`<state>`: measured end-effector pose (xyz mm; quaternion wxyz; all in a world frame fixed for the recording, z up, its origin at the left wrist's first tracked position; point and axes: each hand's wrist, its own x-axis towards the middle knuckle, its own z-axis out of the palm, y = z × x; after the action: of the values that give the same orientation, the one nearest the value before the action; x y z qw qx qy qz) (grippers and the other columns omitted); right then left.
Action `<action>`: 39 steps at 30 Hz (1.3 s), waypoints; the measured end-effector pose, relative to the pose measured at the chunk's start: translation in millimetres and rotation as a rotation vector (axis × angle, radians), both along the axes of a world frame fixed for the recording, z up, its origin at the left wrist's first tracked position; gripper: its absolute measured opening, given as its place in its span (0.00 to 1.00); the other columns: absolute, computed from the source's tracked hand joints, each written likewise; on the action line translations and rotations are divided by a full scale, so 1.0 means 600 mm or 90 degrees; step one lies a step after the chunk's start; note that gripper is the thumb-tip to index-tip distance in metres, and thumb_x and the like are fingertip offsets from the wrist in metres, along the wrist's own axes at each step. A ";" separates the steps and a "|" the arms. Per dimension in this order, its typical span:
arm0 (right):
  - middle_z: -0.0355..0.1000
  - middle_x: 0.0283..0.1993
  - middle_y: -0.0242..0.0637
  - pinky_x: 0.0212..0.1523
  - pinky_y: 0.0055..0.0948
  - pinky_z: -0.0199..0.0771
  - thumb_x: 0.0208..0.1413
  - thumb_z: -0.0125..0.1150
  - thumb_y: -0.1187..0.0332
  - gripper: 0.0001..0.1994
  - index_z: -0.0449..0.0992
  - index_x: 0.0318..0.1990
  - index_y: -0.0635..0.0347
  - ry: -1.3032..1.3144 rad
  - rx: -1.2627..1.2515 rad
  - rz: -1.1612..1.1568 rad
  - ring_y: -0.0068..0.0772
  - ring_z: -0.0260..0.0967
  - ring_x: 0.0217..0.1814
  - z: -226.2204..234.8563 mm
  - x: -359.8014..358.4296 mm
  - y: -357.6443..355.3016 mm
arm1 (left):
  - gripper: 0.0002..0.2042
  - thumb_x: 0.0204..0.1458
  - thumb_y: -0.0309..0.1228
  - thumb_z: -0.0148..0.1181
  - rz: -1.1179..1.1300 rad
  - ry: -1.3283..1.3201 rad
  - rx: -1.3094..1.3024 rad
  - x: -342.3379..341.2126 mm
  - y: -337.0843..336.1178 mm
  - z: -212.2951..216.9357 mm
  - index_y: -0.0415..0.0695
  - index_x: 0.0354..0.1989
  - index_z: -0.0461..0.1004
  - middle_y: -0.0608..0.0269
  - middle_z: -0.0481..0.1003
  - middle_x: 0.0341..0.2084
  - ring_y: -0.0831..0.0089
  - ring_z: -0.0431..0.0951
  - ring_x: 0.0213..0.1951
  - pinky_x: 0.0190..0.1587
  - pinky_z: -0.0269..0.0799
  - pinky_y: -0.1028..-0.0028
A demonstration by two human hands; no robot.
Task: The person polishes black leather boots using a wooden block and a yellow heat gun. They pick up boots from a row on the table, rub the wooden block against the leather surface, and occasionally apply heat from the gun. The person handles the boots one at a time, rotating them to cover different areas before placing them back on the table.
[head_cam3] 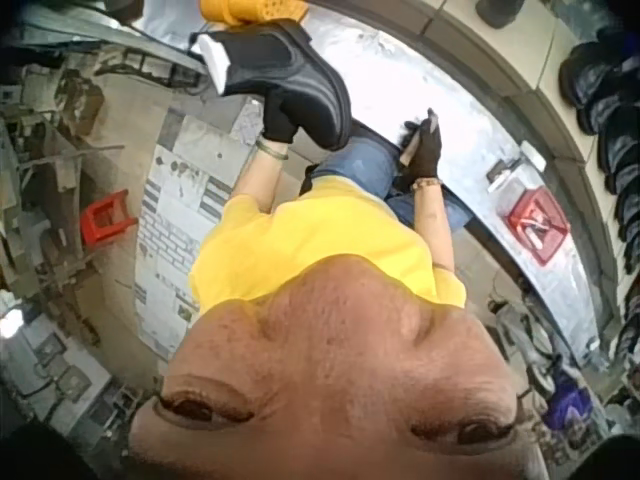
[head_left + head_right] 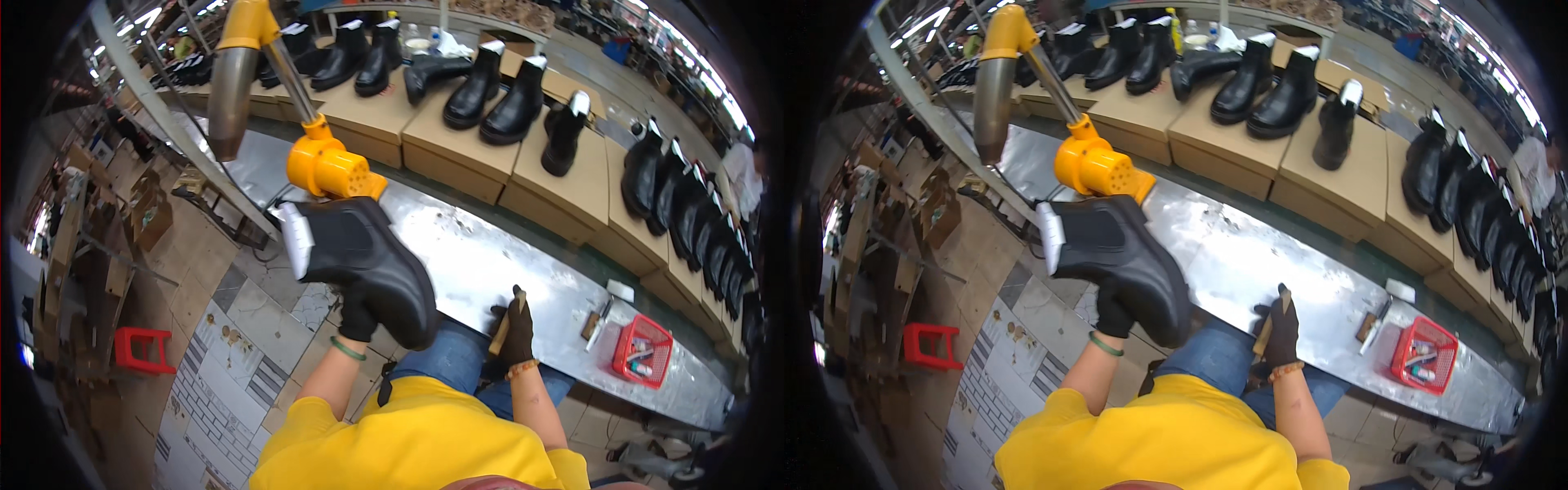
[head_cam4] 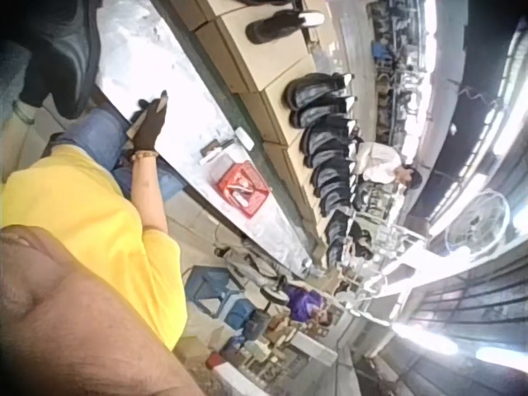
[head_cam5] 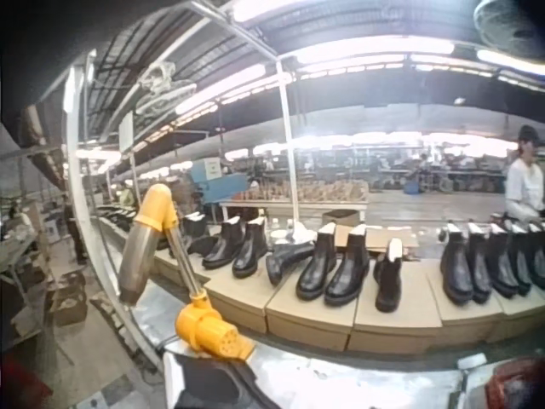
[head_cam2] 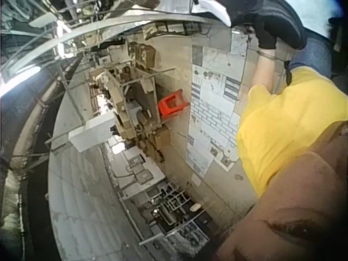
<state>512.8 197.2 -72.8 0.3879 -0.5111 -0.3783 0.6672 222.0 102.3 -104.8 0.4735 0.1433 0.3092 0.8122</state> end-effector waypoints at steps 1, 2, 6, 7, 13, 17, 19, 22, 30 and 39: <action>0.71 0.30 0.36 0.20 0.24 0.66 0.61 0.47 0.56 0.20 0.64 0.58 0.51 0.034 -0.037 -0.024 0.24 0.64 0.20 0.011 0.003 0.010 | 0.26 0.55 0.42 0.47 -0.080 -0.015 -0.009 0.032 0.008 -0.028 0.36 0.58 0.61 0.52 0.66 0.54 0.60 0.68 0.55 0.59 0.62 0.61; 0.71 0.27 0.35 0.19 0.22 0.64 0.61 0.47 0.60 0.17 0.69 0.54 0.55 0.061 -0.081 -0.056 0.22 0.64 0.20 0.022 0.008 0.020 | 0.25 0.56 0.41 0.47 -0.151 0.099 -0.072 0.063 0.019 -0.059 0.36 0.56 0.63 0.53 0.67 0.54 0.62 0.68 0.54 0.59 0.63 0.63; 0.69 0.25 0.32 0.22 0.22 0.65 0.58 0.49 0.69 0.09 0.75 0.41 0.60 -0.019 0.175 -0.162 0.22 0.65 0.23 -0.010 0.082 0.074 | 0.19 0.55 0.37 0.47 -0.309 -0.040 -0.054 0.248 0.051 0.005 0.39 0.51 0.68 0.58 0.71 0.48 0.67 0.70 0.51 0.57 0.63 0.67; 0.71 0.32 0.35 0.26 0.23 0.68 0.60 0.49 0.65 0.11 0.74 0.40 0.61 -0.118 0.307 -0.171 0.24 0.67 0.26 0.001 0.091 0.092 | 0.18 0.53 0.35 0.50 -0.348 -0.082 -0.059 0.281 0.054 -0.018 0.41 0.51 0.67 0.60 0.70 0.47 0.68 0.69 0.50 0.56 0.64 0.68; 0.69 0.33 0.38 0.35 0.39 0.73 0.58 0.55 0.54 0.20 0.64 0.49 0.59 0.344 0.194 -0.264 0.34 0.68 0.32 0.088 0.108 0.144 | 0.19 0.50 0.32 0.55 -0.510 -0.206 -0.112 0.362 0.046 -0.028 0.43 0.51 0.66 0.60 0.70 0.46 0.69 0.69 0.50 0.55 0.65 0.69; 0.59 0.22 0.29 0.27 0.30 0.62 0.57 0.53 0.47 0.23 0.65 0.45 0.59 0.446 0.120 -0.275 0.25 0.57 0.22 0.075 0.085 0.175 | 0.21 0.48 0.30 0.56 -0.551 -0.228 -0.116 0.349 0.034 -0.062 0.43 0.52 0.66 0.60 0.70 0.47 0.67 0.69 0.51 0.56 0.64 0.67; 0.56 0.20 0.28 0.25 0.28 0.58 0.55 0.51 0.42 0.26 0.65 0.42 0.59 0.459 0.090 -0.276 0.23 0.53 0.21 0.070 0.076 0.180 | 0.22 0.47 0.30 0.56 -0.565 -0.218 -0.126 0.340 0.030 -0.062 0.42 0.54 0.66 0.59 0.70 0.49 0.66 0.69 0.52 0.56 0.64 0.67; 0.53 0.19 0.28 0.23 0.26 0.54 0.53 0.49 0.37 0.30 0.64 0.39 0.60 0.457 0.091 -0.262 0.22 0.49 0.20 0.058 0.077 0.191 | 0.23 0.49 0.33 0.53 -0.615 -0.190 -0.092 0.327 0.027 -0.070 0.41 0.56 0.64 0.57 0.68 0.53 0.63 0.66 0.56 0.60 0.58 0.64; 0.50 0.18 0.24 0.22 0.25 0.52 0.53 0.50 0.38 0.26 0.66 0.33 0.55 0.441 0.018 -0.301 0.20 0.46 0.17 0.059 0.064 0.199 | 0.25 0.49 0.36 0.54 -0.667 -0.167 -0.116 0.329 0.033 -0.052 0.41 0.57 0.64 0.56 0.67 0.54 0.62 0.65 0.57 0.61 0.58 0.63; 0.49 0.14 0.23 0.14 0.22 0.46 0.55 0.57 0.53 0.18 0.64 0.26 0.57 0.230 0.059 -0.303 0.18 0.44 0.12 0.099 0.028 0.201 | 0.25 0.49 0.36 0.54 -0.709 -0.266 -0.181 0.317 0.023 -0.080 0.40 0.56 0.64 0.55 0.68 0.54 0.62 0.67 0.56 0.60 0.59 0.64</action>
<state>529.7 317.8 -13.3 0.6171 -0.4401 -0.2028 0.6199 412.2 116.2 -152.9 0.8921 0.0564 0.1937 0.4042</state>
